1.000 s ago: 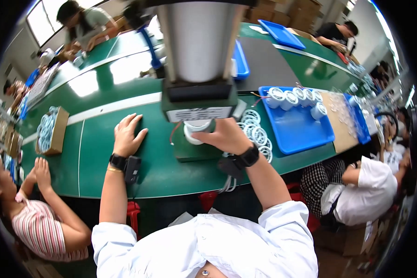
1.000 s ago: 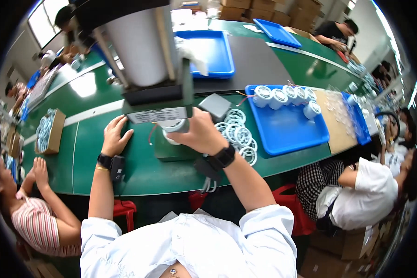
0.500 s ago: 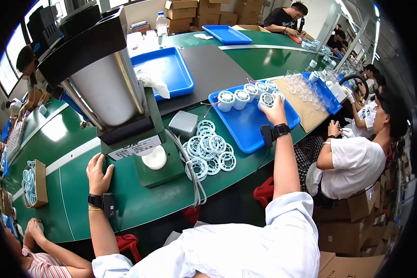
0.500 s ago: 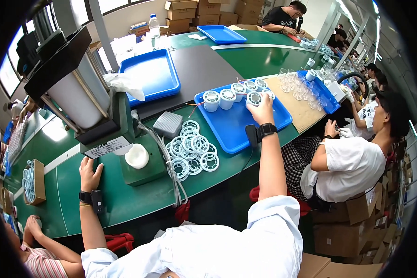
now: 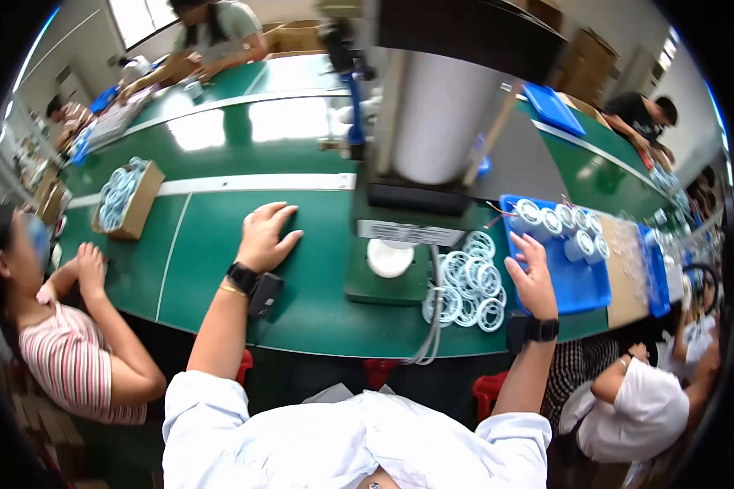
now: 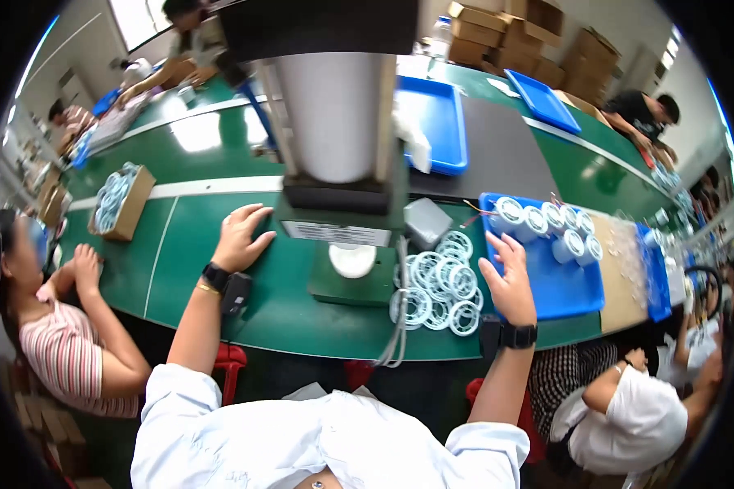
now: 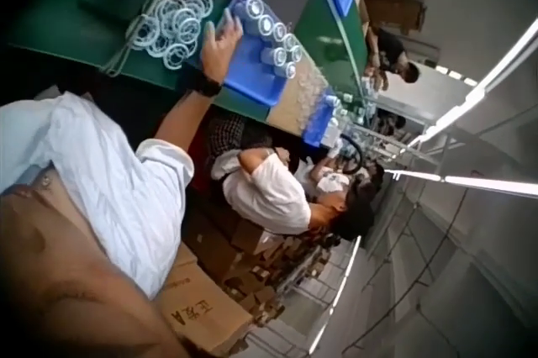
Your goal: The person picks up a motor from a blue tray, places it into a press machine, and presses it down. They then remove the motor from the machine and place it back onto the blue tray.
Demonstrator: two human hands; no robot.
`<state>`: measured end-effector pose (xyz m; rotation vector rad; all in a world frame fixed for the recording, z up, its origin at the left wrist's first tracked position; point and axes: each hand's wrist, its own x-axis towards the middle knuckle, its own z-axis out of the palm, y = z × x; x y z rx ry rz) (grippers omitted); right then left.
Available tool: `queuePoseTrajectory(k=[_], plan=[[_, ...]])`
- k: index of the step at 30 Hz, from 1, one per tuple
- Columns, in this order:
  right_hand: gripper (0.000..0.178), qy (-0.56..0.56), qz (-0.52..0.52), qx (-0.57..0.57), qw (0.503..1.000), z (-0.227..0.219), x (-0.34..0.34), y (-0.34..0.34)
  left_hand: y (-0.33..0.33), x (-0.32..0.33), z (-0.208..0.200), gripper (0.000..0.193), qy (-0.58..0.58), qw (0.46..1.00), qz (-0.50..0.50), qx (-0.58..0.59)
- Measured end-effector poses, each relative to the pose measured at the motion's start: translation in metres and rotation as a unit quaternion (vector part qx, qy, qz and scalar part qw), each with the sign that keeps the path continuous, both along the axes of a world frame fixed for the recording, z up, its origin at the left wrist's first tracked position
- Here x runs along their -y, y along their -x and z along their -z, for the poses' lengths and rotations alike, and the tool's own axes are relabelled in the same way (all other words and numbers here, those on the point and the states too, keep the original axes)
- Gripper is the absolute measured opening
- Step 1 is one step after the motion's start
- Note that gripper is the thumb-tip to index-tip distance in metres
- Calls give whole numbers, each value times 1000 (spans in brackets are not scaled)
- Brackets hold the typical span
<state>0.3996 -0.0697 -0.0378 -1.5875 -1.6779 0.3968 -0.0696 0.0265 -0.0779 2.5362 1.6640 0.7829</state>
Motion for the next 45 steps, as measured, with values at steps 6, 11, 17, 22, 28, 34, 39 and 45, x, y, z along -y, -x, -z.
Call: queuePoseTrajectory(k=[6,11,17,22,28,34,39,45], plan=[[7,-7,28,6,1000,32,-17,7,2,6,-2,49,64,998,-5,7],[7,-9,34,50,998,29,-14,13,6,9,-1,49,82,996,-2,27],[7,1,31,-6,1000,30,-15,10,5,8,-1,50,96,995,1,28],[6,4,33,-22,999,30,-16,8,4,7,-3,50,100,995,-1,22],[7,9,32,-45,998,30,-14,11,5,8,-3,50,107,994,-3,22],[7,8,35,-32,999,27,-13,14,5,8,-2,51,110,994,-6,12],[9,9,28,-19,999,27,-12,11,4,9,-4,51,115,993,-7,19],[9,16,31,-17,999,25,-14,13,4,7,-4,53,111,993,-16,23]])
